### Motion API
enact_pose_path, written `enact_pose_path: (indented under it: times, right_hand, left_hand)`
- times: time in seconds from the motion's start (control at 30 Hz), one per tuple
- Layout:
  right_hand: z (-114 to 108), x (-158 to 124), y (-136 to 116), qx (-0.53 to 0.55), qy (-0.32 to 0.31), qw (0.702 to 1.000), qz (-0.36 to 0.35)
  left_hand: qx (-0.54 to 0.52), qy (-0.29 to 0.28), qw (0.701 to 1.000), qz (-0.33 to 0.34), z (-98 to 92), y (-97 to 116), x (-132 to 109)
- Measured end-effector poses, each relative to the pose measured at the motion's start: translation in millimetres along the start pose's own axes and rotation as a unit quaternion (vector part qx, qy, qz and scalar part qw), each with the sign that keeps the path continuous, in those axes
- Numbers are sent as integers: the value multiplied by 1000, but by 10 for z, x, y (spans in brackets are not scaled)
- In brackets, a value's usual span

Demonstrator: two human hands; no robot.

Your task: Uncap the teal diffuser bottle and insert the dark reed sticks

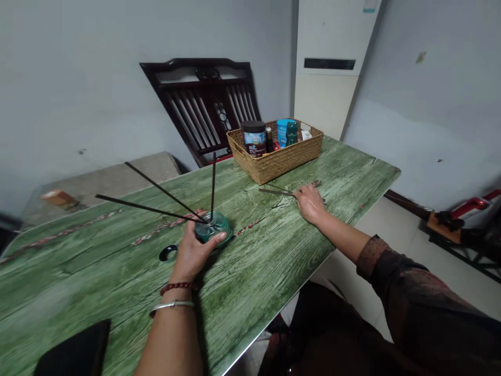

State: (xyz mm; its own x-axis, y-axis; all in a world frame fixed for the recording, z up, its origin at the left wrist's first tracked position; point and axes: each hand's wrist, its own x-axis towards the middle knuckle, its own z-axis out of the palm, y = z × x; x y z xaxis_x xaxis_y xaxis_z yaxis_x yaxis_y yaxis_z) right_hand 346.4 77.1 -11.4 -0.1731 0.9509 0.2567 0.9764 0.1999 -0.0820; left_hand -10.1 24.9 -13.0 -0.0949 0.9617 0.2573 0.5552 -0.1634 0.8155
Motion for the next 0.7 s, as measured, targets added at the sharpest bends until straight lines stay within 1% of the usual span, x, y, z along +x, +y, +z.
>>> enact_pose_path:
  times: [0.1,0.23,0.33,0.43,0.53,0.7]
  right_hand:
    - [60,-25,-12,-3,4,1000,-18]
    - [55,-54,-45,10,19,999,-49]
    - [34,-67,-43,16,33,998,-43]
    - [21,-69,-45,13,21,999,-40]
    - [20,-66,-57,5,6,999,-52]
    - [30,-66,-78,-1,7,998,-65]
  left_hand:
    - [1,0,1000,-5,-1,26,-4]
    - [1,2,1000,-10,2,50,-8]
    - [-1,3,1000,-10,1,58,-12]
    - [0,0,1000,-12,-3,62,-15]
    - [3,3,1000,-5,-4,43,-12]
    - [-2,-3,1000,4,6,1,-9]
